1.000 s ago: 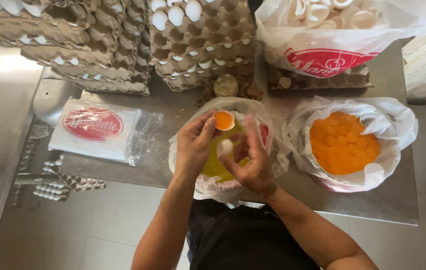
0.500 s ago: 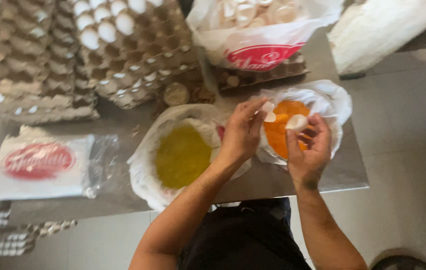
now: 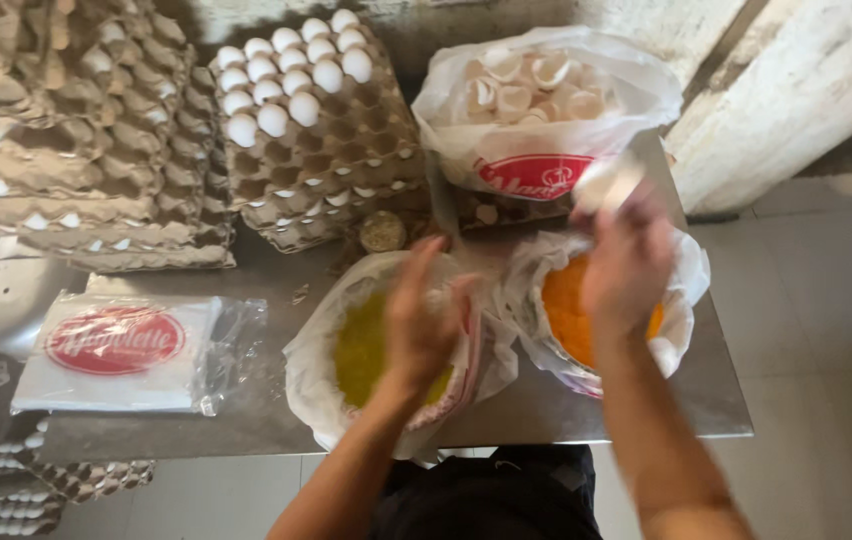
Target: The person cracks eggs by hand, separates the yolks from the whites, and drops the yolks into one plastic bag while the whites fall into another.
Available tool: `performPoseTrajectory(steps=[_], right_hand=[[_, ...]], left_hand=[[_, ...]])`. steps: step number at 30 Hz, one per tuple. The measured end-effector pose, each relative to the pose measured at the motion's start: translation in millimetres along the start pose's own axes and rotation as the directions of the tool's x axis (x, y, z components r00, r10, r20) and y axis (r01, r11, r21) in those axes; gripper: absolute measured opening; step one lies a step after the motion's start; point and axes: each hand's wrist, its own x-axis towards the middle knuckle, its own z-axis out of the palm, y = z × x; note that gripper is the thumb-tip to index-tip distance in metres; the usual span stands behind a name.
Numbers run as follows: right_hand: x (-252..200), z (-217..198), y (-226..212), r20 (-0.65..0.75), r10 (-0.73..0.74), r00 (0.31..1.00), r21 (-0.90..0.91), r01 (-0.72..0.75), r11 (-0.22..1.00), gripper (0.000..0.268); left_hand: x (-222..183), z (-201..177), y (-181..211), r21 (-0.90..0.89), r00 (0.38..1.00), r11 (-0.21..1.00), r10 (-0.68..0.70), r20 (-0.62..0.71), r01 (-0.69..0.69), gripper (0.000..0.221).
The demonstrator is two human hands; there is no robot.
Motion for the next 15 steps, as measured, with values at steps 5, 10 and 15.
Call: performPoseTrajectory(steps=[5,10,15], right_hand=[[105,50,-23,0.131,-0.164,0.978,-0.653,0.209,0.727,0.046],[130,129,93,0.364,0.306,0.880,-0.176,-0.258,0.950,0.035],[114,194,227,0.849,0.072,0.523,-0.478,0.703,0.527,0.043]], left_hand=[[-51,-106,-71,0.302,0.957,0.953,0.056,-0.285,0.034,0.030],[-137,-159,-135,0.502,0.916,0.823,-0.055,-0.396,0.266,0.031],[-167,-155,-159,0.571,0.934,0.786,-0.023,-0.357,0.237,0.033]])
